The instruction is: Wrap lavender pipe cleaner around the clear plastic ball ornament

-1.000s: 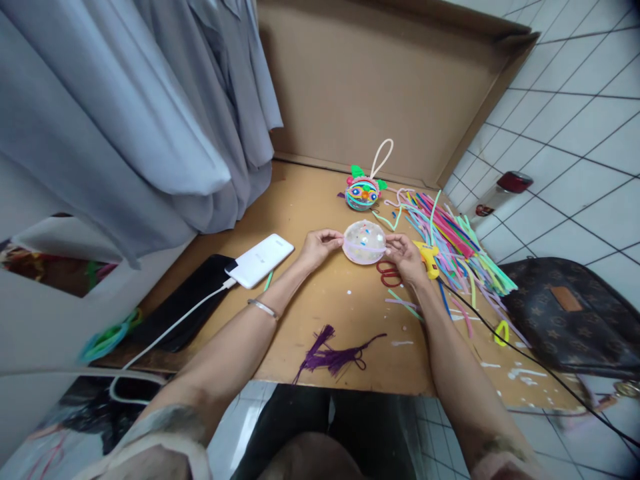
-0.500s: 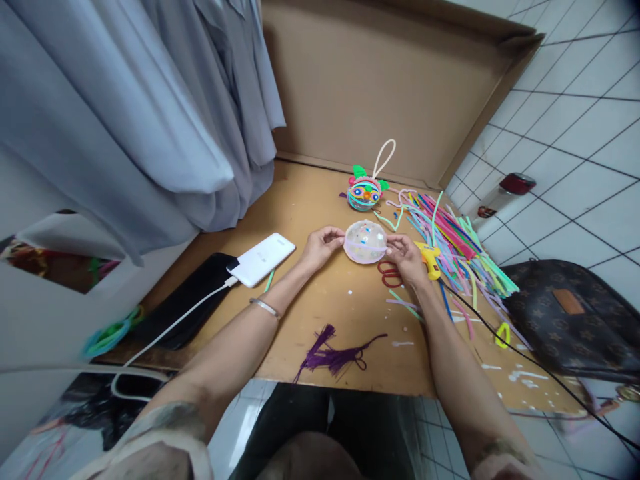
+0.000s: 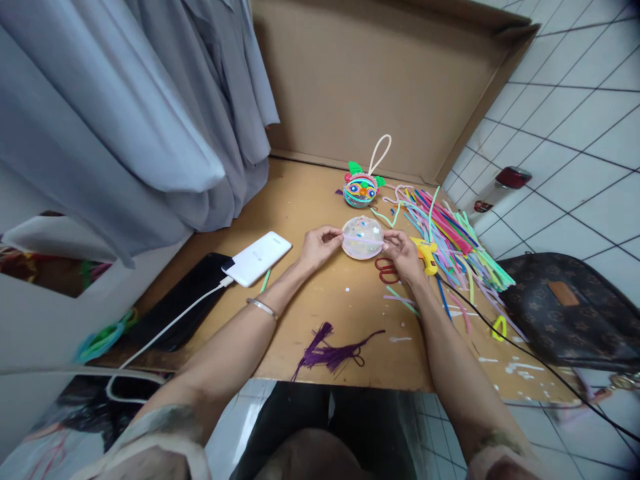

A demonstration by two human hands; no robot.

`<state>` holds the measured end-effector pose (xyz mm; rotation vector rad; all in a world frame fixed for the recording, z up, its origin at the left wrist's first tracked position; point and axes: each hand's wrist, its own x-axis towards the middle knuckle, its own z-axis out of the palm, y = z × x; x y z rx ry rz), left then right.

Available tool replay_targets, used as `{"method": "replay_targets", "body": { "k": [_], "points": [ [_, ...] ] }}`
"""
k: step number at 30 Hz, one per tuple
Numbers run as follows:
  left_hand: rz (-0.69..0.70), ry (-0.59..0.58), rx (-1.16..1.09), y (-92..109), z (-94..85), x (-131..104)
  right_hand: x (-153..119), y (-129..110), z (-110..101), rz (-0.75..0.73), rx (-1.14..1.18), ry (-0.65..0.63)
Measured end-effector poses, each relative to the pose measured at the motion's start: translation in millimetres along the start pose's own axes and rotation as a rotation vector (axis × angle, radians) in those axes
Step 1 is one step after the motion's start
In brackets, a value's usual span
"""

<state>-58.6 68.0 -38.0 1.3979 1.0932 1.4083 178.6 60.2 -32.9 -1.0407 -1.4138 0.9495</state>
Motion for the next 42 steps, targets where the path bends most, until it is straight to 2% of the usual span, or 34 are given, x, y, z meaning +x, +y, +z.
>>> {"method": "replay_targets", "body": {
  "k": [20, 27, 42],
  "points": [
    [-0.083, -0.069, -0.206, -4.6, 1.0, 4.3, -1.3, -5.1, 3.4, -0.001, 0.003, -0.005],
    [-0.094, -0.038, -0.163, -1.3, 0.4, 1.9, -1.4, -4.3, 2.6, 0.002, 0.012, 0.004],
    [-0.113, -0.119, -0.312, -4.1, -0.6, 3.8, 1.4, 1.5, 0.1, -0.022, 0.015, 0.009]
  ]
}}
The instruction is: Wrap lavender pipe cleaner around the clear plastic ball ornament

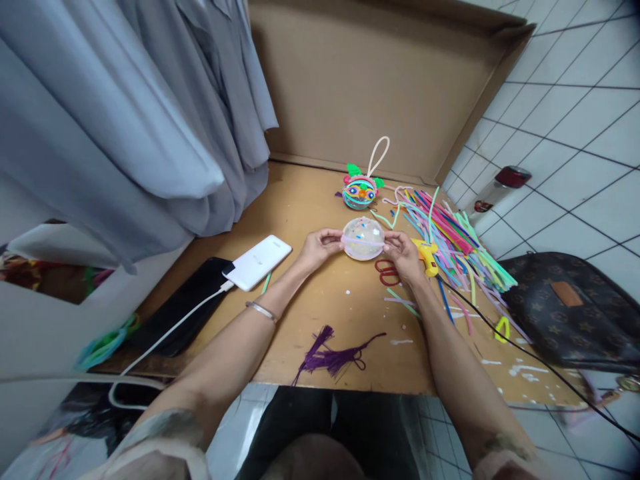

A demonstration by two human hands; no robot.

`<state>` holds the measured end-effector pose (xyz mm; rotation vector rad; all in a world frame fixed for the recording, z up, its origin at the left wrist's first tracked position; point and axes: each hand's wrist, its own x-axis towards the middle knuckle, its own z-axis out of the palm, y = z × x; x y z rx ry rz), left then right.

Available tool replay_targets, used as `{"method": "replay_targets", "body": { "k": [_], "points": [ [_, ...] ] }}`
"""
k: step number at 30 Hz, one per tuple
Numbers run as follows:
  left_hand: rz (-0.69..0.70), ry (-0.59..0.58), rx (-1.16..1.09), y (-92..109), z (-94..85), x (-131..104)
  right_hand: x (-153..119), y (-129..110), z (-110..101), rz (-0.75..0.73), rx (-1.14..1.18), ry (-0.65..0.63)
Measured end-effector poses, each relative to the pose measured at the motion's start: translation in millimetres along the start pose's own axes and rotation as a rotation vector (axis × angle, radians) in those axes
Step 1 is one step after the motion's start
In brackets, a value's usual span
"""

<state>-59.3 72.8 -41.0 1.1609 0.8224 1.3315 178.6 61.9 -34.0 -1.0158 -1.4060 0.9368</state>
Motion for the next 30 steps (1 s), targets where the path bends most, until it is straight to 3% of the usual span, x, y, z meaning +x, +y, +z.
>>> {"method": "replay_targets", "body": {
  "k": [21, 30],
  "points": [
    [-0.012, 0.014, -0.021, -1.4, 4.1, 0.0, -0.9, -4.5, 1.6, 0.024, 0.010, 0.010],
    [0.009, 0.104, 0.098, -3.8, 3.5, 1.2, -0.4, -1.4, 0.9, -0.002, -0.023, 0.012]
  ]
}}
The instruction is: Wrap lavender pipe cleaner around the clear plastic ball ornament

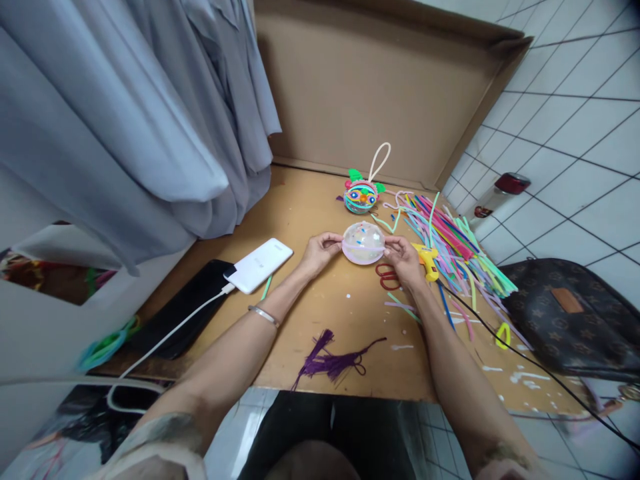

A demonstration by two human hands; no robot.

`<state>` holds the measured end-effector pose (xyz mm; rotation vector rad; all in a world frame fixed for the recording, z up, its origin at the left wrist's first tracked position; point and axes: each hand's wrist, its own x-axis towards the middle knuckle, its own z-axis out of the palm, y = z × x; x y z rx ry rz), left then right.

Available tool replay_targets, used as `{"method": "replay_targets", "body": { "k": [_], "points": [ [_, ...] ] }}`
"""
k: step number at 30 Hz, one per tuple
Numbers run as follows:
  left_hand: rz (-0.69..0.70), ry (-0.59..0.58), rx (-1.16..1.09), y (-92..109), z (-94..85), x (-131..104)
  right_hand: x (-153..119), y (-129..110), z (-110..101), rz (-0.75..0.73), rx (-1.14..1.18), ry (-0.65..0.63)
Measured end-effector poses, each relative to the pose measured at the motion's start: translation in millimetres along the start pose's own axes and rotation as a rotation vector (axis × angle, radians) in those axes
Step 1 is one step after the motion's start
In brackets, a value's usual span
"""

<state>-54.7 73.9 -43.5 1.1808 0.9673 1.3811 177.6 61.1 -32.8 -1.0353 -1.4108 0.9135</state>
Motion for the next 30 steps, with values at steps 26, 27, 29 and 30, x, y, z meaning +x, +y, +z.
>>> {"method": "replay_targets", "body": {
  "k": [26, 27, 29, 30],
  "points": [
    [0.182, 0.003, 0.318, 8.3, 0.6, -7.6, -0.6, -2.7, 3.5, -0.012, -0.012, 0.011],
    [0.189, 0.005, 0.334, 8.8, 0.1, -8.0, -0.6, -2.9, 4.2, -0.020, -0.017, 0.012],
    [0.191, 0.013, 0.355, 9.0, -0.7, -7.8, -0.8, -3.5, 5.4, -0.031, -0.038, 0.006],
    [0.189, 0.016, 0.358, 8.7, -1.0, -7.4, -0.9, -4.0, 6.0, -0.035, -0.050, 0.003]
  ]
}}
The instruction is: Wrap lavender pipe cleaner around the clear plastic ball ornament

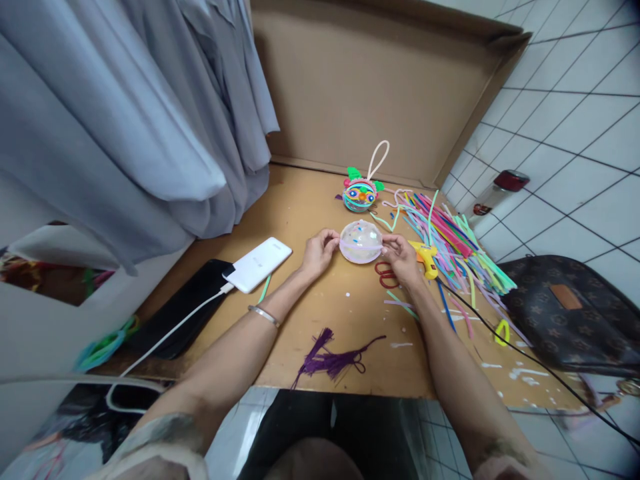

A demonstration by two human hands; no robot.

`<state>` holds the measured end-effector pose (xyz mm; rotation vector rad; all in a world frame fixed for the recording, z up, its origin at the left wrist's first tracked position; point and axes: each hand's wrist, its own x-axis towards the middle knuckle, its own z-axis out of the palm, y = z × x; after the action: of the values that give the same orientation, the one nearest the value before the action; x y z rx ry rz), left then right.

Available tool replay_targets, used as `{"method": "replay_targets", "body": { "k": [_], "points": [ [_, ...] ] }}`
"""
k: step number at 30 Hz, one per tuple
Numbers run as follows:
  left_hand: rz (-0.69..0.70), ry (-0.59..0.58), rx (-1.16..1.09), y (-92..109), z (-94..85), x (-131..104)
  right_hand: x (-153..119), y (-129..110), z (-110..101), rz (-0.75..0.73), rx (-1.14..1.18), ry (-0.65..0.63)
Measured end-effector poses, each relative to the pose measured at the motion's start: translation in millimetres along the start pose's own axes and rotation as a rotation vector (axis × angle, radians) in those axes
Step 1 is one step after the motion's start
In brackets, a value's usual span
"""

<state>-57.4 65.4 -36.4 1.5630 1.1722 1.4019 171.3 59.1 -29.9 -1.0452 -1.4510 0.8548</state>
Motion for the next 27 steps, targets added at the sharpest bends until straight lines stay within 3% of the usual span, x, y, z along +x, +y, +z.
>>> {"method": "replay_targets", "body": {
  "k": [11, 27],
  "points": [
    [-0.107, 0.033, -0.227, -6.1, 3.9, 4.5, -2.2, -2.8, 4.0, -0.004, -0.020, 0.017],
    [-0.130, 0.029, -0.206, -5.2, 2.3, 3.7, 0.0, 0.3, 4.9, -0.022, -0.041, 0.032]
  ]
}}
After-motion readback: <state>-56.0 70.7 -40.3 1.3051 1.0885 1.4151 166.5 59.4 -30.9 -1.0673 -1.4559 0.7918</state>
